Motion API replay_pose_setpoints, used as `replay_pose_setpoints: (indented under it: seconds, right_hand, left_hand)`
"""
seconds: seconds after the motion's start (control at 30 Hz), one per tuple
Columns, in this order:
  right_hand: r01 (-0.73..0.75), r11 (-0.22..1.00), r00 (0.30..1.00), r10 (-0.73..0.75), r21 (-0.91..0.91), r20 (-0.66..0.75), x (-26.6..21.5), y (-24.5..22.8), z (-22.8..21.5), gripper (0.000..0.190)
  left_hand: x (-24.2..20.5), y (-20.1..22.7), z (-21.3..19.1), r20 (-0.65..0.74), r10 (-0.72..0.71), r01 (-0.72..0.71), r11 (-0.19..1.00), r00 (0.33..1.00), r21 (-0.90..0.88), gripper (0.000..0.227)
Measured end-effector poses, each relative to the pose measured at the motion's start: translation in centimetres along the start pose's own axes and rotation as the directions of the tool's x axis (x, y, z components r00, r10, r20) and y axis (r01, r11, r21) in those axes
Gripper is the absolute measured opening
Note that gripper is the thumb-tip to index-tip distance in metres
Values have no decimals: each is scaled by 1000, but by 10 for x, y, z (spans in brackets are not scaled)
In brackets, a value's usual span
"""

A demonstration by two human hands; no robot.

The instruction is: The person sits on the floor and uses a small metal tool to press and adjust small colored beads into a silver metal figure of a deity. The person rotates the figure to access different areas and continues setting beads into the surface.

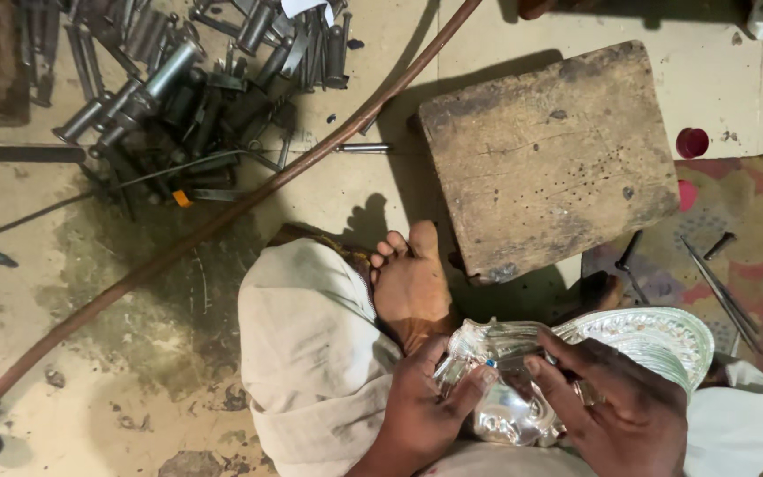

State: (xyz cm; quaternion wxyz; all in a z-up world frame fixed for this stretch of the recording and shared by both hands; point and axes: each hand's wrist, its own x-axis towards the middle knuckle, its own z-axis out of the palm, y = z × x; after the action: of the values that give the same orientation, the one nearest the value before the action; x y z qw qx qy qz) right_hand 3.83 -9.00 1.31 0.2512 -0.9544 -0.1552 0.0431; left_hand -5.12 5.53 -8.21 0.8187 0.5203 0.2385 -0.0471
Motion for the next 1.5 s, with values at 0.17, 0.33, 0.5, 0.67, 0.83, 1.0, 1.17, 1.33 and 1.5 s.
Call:
replay_pose_setpoints:
  seconds: [0.17,0.33,0.5,0.67,0.83,1.0,1.17,1.33,1.5]
  right_hand:
    - [92,995,996,-92,30,21,12,-9,-1,37]
    - [245,969,968,-243,-15,57,24,-4,4,40]
    - [356,934,924,-349,-20,160,34,-6,3,38]
    - [464,885,869,-444,-46,219,42,-10,3,37]
    - [499,866,823,-465,-25,326,47,-7,2,39]
    - [459,889,810,-419,3,411,55,-1,2,41]
    - [578,816,753,-543,19,372,65,2,6,39]
    - [527,847,780,-512,62,360,69,4,8,40]
    - [533,842,704,-494,80,511,77,2,8,49]
  left_hand:
    - [2,1,-4,0,-6,6,1000,1000,28,24]
    - [5,0,-4,-25,31,-29,998,999,54,25]
    - [5,-4,-4,-28,13,-11,999,1000,45,26]
    - [5,-8,-4,-55,80,-73,989,995,127,26]
    - [5,-8,-5,-76,183,-171,975,980,140,31]
    - [7,-7,-7,-74,204,-196,975,976,109,31]
    - [8,-5,-7,-76,230,-219,968,970,125,42]
    - [7,-7,-8,-79,305,-294,947,949,128,43]
    - [8,-11,-7,-73,240,-232,967,968,102,42]
